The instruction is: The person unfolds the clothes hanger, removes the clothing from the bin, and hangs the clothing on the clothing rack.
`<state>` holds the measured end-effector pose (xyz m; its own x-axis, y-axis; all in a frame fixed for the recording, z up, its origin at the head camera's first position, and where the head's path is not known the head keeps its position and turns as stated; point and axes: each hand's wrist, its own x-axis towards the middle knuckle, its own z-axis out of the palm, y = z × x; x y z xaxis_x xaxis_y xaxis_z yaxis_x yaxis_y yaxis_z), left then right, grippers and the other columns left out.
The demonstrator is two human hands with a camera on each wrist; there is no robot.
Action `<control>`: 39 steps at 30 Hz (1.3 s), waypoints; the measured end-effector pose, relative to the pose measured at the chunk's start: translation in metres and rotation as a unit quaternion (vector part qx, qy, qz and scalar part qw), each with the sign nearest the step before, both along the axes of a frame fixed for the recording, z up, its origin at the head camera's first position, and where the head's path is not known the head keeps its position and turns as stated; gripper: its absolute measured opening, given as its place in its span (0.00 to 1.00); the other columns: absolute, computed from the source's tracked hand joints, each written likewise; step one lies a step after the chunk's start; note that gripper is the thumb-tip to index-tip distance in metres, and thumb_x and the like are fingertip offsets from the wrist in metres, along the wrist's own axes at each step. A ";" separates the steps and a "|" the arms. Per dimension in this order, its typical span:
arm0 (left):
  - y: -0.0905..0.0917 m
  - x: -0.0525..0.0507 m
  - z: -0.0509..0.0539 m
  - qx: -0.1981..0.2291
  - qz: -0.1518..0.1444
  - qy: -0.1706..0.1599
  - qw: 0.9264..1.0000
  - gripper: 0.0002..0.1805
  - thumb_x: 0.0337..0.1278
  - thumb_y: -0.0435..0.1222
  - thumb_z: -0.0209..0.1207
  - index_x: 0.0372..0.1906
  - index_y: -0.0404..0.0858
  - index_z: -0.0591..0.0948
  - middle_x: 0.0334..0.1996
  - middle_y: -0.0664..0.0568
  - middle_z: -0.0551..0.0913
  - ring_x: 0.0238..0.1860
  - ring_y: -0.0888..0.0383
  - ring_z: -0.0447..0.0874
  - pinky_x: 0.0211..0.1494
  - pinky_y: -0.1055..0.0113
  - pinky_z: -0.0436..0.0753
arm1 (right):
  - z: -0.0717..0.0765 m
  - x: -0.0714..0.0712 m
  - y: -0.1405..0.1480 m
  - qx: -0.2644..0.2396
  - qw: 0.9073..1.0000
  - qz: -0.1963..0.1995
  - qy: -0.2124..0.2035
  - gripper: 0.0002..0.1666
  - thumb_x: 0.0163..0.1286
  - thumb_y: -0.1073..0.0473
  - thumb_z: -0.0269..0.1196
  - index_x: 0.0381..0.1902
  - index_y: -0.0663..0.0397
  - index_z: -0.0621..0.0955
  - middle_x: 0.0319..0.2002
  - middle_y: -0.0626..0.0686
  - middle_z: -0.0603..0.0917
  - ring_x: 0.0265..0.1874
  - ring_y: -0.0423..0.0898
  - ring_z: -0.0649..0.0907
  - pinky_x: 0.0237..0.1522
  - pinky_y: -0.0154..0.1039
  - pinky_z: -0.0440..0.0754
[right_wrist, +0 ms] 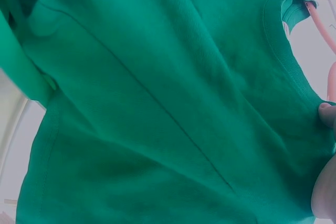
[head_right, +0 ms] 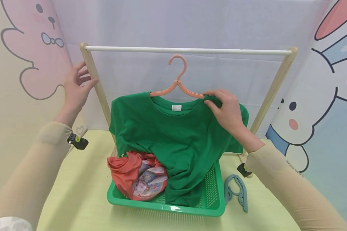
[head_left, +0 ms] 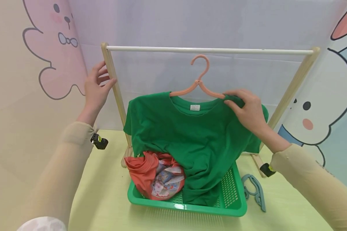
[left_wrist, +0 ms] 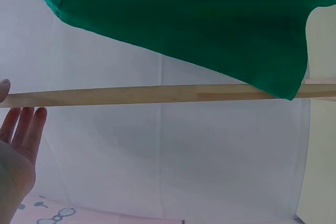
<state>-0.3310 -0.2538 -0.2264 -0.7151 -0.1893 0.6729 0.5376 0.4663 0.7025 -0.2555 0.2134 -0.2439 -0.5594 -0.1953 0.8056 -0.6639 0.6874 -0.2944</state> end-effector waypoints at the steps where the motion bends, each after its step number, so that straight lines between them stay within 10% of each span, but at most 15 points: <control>1: -0.001 0.000 -0.002 0.001 -0.003 -0.006 1.000 0.33 0.61 0.33 0.64 0.69 0.58 0.70 0.58 0.43 0.81 0.46 0.68 0.83 0.54 0.69 0.85 | 0.000 0.000 0.000 0.001 1.000 0.000 0.000 0.15 0.65 0.65 0.68 0.49 0.56 0.86 0.46 0.59 0.87 0.48 0.55 0.83 0.53 0.43 0.77; 11: -0.003 -0.004 -0.009 0.047 -0.071 -0.029 0.996 0.31 0.64 0.34 0.62 0.70 0.56 0.69 0.52 0.49 0.82 0.46 0.69 0.83 0.43 0.79 0.84 | -0.002 -0.003 -0.007 0.002 0.999 -0.015 0.034 0.13 0.66 0.65 0.66 0.49 0.55 0.85 0.44 0.60 0.86 0.45 0.57 0.81 0.49 0.47 0.66; 22: 0.000 -0.003 -0.009 0.030 -0.061 -0.048 0.997 0.31 0.67 0.37 0.60 0.71 0.59 0.67 0.55 0.45 0.80 0.50 0.66 0.83 0.47 0.76 0.84 | 0.008 -0.015 -0.030 0.001 0.993 -0.067 0.099 0.14 0.76 0.62 0.54 0.52 0.49 0.84 0.42 0.60 0.82 0.40 0.61 0.72 0.47 0.58 0.54; 39: 0.002 -0.008 -0.011 0.037 -0.074 -0.060 0.995 0.26 0.68 0.39 0.58 0.69 0.55 0.69 0.61 0.43 0.77 0.56 0.59 0.81 0.58 0.60 0.84 | 0.024 -0.027 -0.040 -0.012 0.993 -0.090 0.078 0.18 0.76 0.64 0.53 0.52 0.42 0.86 0.42 0.61 0.81 0.43 0.61 0.72 0.50 0.58 0.52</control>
